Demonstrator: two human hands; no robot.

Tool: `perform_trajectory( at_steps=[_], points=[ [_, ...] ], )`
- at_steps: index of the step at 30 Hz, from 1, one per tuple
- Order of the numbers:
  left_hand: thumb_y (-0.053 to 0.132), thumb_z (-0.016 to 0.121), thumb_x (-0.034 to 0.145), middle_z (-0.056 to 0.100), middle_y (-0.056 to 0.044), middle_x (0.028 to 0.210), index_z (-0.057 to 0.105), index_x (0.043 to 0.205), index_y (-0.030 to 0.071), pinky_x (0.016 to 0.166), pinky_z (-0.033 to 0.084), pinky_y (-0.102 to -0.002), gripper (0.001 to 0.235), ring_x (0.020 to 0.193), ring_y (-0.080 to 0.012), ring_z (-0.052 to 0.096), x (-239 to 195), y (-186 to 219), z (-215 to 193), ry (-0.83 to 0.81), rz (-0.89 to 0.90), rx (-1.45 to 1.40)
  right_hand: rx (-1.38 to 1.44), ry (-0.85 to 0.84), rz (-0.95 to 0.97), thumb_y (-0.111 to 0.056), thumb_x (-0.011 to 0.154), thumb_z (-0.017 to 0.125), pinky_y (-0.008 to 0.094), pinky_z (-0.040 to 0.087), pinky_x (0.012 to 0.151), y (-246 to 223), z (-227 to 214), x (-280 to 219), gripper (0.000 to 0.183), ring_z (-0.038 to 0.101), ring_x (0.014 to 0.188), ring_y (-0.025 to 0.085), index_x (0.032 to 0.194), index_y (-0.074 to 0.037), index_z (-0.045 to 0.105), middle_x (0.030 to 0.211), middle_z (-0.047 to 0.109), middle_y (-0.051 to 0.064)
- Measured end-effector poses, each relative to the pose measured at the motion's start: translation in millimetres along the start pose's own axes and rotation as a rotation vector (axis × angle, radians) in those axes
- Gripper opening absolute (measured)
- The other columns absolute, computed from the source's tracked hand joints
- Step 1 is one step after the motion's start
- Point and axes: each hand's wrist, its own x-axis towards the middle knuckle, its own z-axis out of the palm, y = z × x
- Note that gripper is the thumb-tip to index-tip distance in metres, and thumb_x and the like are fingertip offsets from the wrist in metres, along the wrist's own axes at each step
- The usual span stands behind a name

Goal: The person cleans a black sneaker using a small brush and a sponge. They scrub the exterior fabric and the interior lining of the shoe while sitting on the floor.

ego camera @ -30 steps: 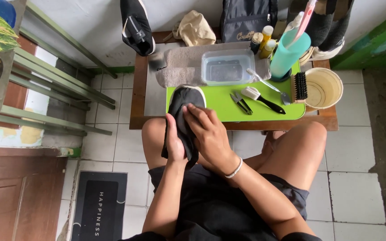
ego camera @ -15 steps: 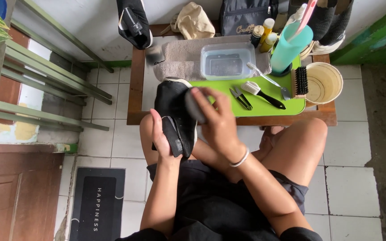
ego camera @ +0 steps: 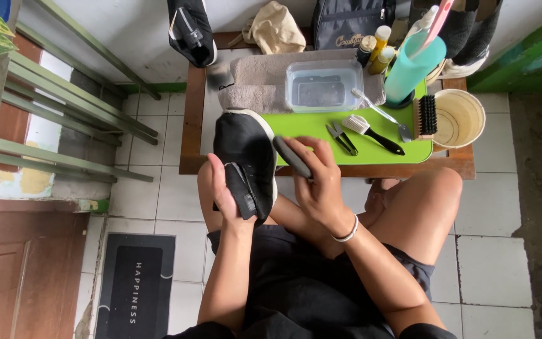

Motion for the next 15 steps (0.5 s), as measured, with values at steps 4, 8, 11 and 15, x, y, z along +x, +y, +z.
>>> perform_trajectory(
  at_steps=[4, 8, 11, 15],
  points=[
    [0.056, 0.041, 0.104, 0.073, -0.025, 0.110, 0.070, 0.110, -0.007, 0.104, 0.052, -0.036, 0.069, 0.101, -0.0289, 0.073, 12, -8, -30, -0.096, -0.084, -0.080, -0.076, -0.065, -0.074, 0.017, 0.074, 0.052, 0.043, 0.054, 0.084, -4, 21, -7, 0.069, 0.061, 0.108, 0.043, 0.139, -0.001, 0.061, 0.126, 0.060, 0.024],
    [0.056, 0.045, 0.102, 0.072, -0.026, 0.112, 0.070, 0.111, -0.005, 0.106, 0.050, -0.041, 0.066, 0.106, -0.0320, 0.071, 16, -4, -46, -0.080, -0.089, -0.130, -0.144, -0.184, -0.111, 0.011, 0.071, 0.052, 0.038, 0.057, 0.076, -9, 28, -25, 0.056, 0.064, 0.088, 0.038, 0.123, 0.002, 0.070, 0.104, 0.063, 0.018],
    [0.055, 0.046, 0.102, 0.070, -0.025, 0.119, 0.067, 0.115, -0.004, 0.113, 0.045, -0.042, 0.064, 0.112, -0.0300, 0.068, 19, 2, -50, -0.049, -0.049, -0.117, 0.093, -0.239, 0.223, 0.006, 0.071, 0.057, 0.035, 0.055, 0.066, -1, 17, -30, 0.034, 0.061, 0.070, 0.028, 0.100, -0.002, 0.074, 0.078, 0.064, 0.012],
    [0.057, 0.049, 0.100, 0.071, -0.026, 0.118, 0.069, 0.114, -0.002, 0.105, 0.052, -0.040, 0.064, 0.104, -0.0279, 0.071, 17, 4, -42, -0.028, -0.057, -0.122, 0.098, -0.006, 0.227, 0.007, 0.084, 0.051, 0.038, 0.051, 0.068, 6, 10, -12, 0.030, 0.062, 0.070, 0.030, 0.102, -0.006, 0.071, 0.083, 0.067, 0.013]
  ],
)
